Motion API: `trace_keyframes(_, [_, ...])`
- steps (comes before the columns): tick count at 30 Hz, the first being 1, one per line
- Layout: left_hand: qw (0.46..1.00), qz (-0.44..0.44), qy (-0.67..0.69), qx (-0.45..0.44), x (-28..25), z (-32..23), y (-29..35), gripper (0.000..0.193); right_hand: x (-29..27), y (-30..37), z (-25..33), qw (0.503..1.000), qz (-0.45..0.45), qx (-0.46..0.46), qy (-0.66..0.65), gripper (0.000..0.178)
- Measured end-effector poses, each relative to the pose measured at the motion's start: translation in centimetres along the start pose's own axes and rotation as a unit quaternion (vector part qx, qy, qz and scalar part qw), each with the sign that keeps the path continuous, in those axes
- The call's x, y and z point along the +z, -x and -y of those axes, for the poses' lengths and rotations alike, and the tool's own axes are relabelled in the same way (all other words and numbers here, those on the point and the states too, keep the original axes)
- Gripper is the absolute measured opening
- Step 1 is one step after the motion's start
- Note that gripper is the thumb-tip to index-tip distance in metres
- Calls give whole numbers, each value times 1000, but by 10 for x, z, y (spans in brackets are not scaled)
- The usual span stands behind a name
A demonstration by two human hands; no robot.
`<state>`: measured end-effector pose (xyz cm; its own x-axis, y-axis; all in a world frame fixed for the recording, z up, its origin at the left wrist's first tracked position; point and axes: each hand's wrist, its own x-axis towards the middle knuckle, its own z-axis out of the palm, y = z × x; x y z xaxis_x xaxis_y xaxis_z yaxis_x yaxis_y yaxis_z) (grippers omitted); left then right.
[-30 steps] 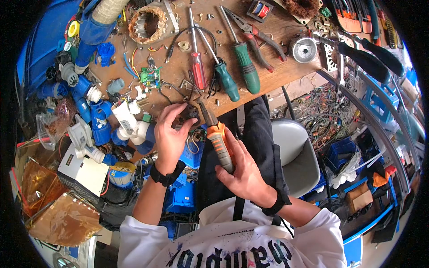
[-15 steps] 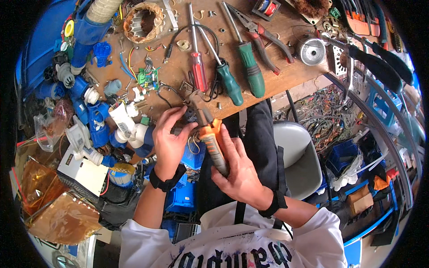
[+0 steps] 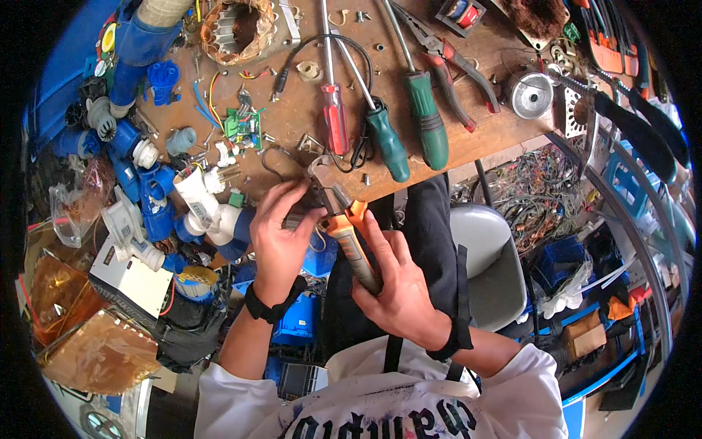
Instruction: The person uses pliers to strip metal pins and plastic connectors from a green circuit board and a black plastic housing. They place the separated parts into a blue bin on the workbench.
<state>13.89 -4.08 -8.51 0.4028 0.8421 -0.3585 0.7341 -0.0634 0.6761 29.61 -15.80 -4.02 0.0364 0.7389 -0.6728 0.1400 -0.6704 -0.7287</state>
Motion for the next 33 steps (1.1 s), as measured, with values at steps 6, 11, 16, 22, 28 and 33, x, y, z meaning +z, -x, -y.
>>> trace_keyframes(6, [1000, -9, 4, 2, 0, -4, -3, 41, -5, -1, 1, 999, -40, -22, 2, 93])
trace_keyframes(11, [1000, -9, 9, -10, 1, -1, -2, 41, -4, -4, -3, 1000, 7, -11, -4, 92])
trace_keyframes(16, [999, -9, 36, -16, 1, -1, -1, 41, -5, -2, 0, 996, -66, -45, -31, 91])
trace_keyframes(22, [998, -6, 50, -25, -1, 4, 4, 40, 0, 0, -1, 1000, 14, 4, 12, 91])
trace_keyframes(28, [999, -25, 37, -7, 0, 1, -5, 43, -5, 2, -1, 997, -57, -55, 21, 90])
trace_keyframes(33, [1000, -19, 4, -11, -1, 7, 0, 44, -2, 1, -1, 998, 32, 40, 31, 86])
